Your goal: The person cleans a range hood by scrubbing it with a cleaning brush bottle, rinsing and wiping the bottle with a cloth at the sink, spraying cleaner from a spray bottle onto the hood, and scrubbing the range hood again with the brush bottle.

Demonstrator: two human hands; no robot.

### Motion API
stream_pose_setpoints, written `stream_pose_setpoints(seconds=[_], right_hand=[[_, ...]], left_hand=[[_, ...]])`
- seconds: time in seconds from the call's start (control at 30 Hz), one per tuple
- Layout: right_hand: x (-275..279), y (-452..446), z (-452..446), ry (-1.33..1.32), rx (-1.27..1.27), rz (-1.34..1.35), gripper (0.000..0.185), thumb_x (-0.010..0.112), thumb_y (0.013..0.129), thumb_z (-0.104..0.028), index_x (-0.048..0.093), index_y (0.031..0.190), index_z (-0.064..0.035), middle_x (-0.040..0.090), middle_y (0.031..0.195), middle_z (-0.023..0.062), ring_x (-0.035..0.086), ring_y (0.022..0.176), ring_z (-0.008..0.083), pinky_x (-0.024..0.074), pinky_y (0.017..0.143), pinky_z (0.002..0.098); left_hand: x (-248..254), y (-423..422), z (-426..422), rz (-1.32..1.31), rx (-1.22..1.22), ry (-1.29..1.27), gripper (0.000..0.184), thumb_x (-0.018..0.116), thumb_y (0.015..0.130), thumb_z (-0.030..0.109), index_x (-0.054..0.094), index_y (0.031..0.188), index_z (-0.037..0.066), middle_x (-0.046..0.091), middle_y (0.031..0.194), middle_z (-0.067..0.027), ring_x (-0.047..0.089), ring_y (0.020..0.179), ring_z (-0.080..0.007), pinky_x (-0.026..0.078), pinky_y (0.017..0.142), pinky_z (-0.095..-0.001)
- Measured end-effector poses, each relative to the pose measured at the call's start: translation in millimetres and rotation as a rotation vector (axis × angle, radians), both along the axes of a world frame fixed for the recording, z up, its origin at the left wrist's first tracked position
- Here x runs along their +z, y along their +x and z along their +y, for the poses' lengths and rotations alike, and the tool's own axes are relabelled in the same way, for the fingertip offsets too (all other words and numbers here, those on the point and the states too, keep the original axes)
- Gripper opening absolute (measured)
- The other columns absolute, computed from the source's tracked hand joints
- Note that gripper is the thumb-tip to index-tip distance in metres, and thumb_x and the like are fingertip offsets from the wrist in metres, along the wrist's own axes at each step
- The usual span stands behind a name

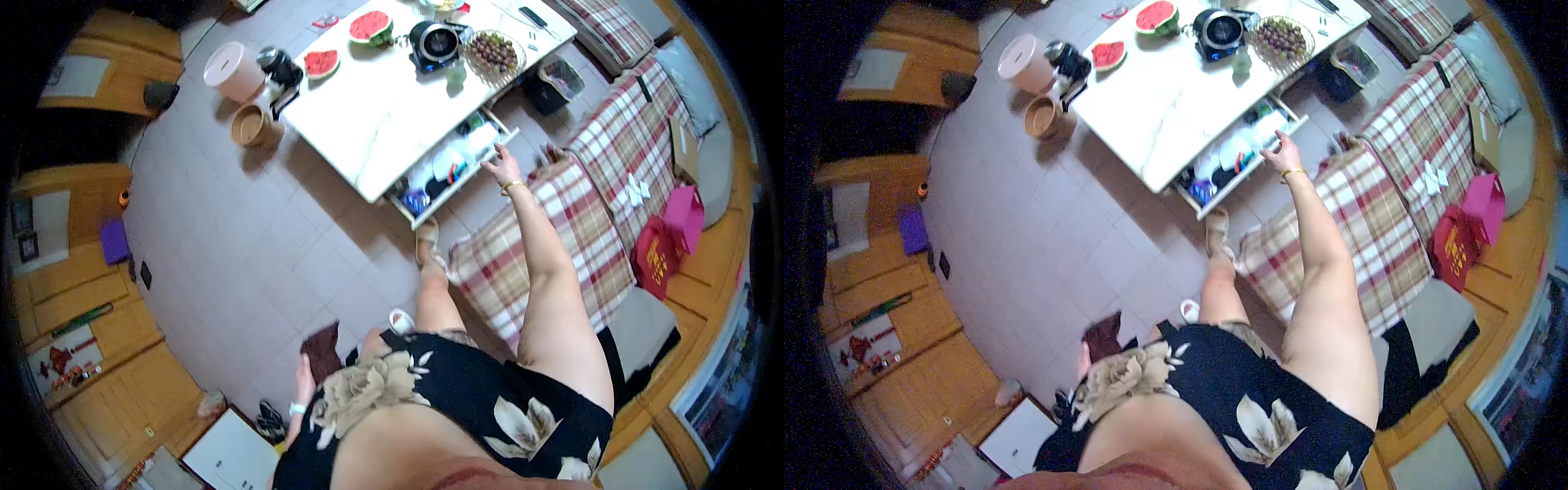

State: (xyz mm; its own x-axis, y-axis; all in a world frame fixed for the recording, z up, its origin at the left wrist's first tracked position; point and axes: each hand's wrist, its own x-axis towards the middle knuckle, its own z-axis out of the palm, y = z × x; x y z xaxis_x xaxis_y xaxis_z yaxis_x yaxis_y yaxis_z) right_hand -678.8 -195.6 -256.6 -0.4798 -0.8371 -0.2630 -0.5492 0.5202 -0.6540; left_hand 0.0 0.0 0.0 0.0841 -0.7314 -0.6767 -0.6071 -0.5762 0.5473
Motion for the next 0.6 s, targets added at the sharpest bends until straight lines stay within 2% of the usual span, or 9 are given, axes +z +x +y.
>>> stream_pose_setpoints(seconds=[0.03,0.07,0.1,0.2,0.27,0.37,0.4,0.5,0.6], right_hand=[[-6,0,-17,-0.045,-0.045,0.043,0.085,0.081,0.069,-0.039,0.046,0.139,-0.0061,0.056,0.132,0.0189,0.056,0.118,0.0331,0.0431,0.104,0.0400],[-13,5,-28,-0.166,-0.057,0.089,0.086,0.083,0.066,-0.036,0.047,0.138,-0.0043,0.057,0.130,0.0198,0.057,0.117,0.0333,0.0444,0.102,0.0401],[-49,-55,-130,-0.116,-0.087,0.066,0.088,0.084,0.065,-0.034,0.046,0.138,-0.0039,0.055,0.132,0.0200,0.055,0.119,0.0329,0.0443,0.102,0.0401],[-67,-83,-215,-0.093,-0.145,0.094,0.092,0.084,0.065,-0.034,0.041,0.140,-0.0036,0.052,0.136,0.0198,0.051,0.124,0.0343,0.0404,0.106,0.0388],[-64,-93,-259,-0.071,-0.174,0.133,0.093,0.084,0.064,-0.033,0.040,0.142,-0.0076,0.052,0.137,0.0187,0.051,0.125,0.0338,0.0407,0.106,0.0398],[-103,-110,-301,-0.180,-0.142,0.079,0.092,0.086,0.060,-0.022,0.043,0.141,-0.0141,0.054,0.133,0.0194,0.051,0.124,0.0331,0.0417,0.105,0.0384],[-115,-115,-310,-0.178,-0.149,0.078,0.092,0.086,0.060,-0.022,0.043,0.141,-0.0141,0.054,0.133,0.0194,0.051,0.124,0.0331,0.0417,0.105,0.0384],[-137,-118,-330,-0.153,-0.146,0.042,0.075,0.084,0.062,-0.020,0.056,0.131,-0.0204,0.060,0.123,0.0159,0.055,0.117,0.0325,0.0455,0.100,0.0391],[-109,-92,-324,-0.018,-0.164,0.248,0.044,0.082,0.066,-0.014,0.069,0.108,-0.0127,0.065,0.110,0.0131,0.061,0.103,0.0313,0.0488,0.091,0.0389]], left_hand=[[-82,89,50,0.112,0.247,0.112,0.071,0.033,0.101,0.054,0.058,0.118,-0.010,0.063,0.119,-0.0194,0.058,0.106,-0.0240,0.042,0.094,-0.0361],[-40,58,55,-0.139,0.109,-0.032,0.071,0.034,0.101,0.054,0.060,0.114,-0.010,0.065,0.113,-0.0184,0.059,0.103,-0.0240,0.043,0.092,-0.0368],[-55,-3,-35,-0.174,0.160,0.148,0.069,0.035,0.100,0.054,0.062,0.107,-0.009,0.066,0.104,-0.0186,0.059,0.095,-0.0260,0.044,0.089,-0.0387],[-86,3,-40,-0.133,0.334,0.116,0.066,0.037,0.100,0.054,0.063,0.096,-0.007,0.066,0.092,-0.0158,0.056,0.086,-0.0249,0.044,0.083,-0.0397],[-73,-16,-72,-0.327,0.095,0.222,0.063,0.038,0.101,0.051,0.061,0.086,-0.006,0.063,0.083,-0.0122,0.053,0.078,-0.0223,0.043,0.076,-0.0391],[-65,-33,-104,-0.254,0.175,0.253,0.060,0.038,0.101,0.048,0.058,0.080,-0.004,0.059,0.075,-0.0103,0.049,0.073,-0.0205,0.042,0.072,-0.0369],[-66,-27,-117,-0.311,0.002,0.302,0.060,0.040,0.101,0.049,0.059,0.081,-0.005,0.059,0.075,-0.0098,0.050,0.073,-0.0210,0.043,0.072,-0.0365],[-57,-73,-153,-0.317,0.087,0.131,0.061,0.039,0.101,0.049,0.059,0.083,-0.006,0.060,0.075,-0.0118,0.050,0.073,-0.0227,0.043,0.072,-0.0384],[-94,3,-130,-0.353,0.031,0.308,0.060,0.039,0.100,0.049,0.060,0.096,-0.007,0.062,0.084,-0.0220,0.056,0.081,-0.0266,0.043,0.078,-0.0400]])
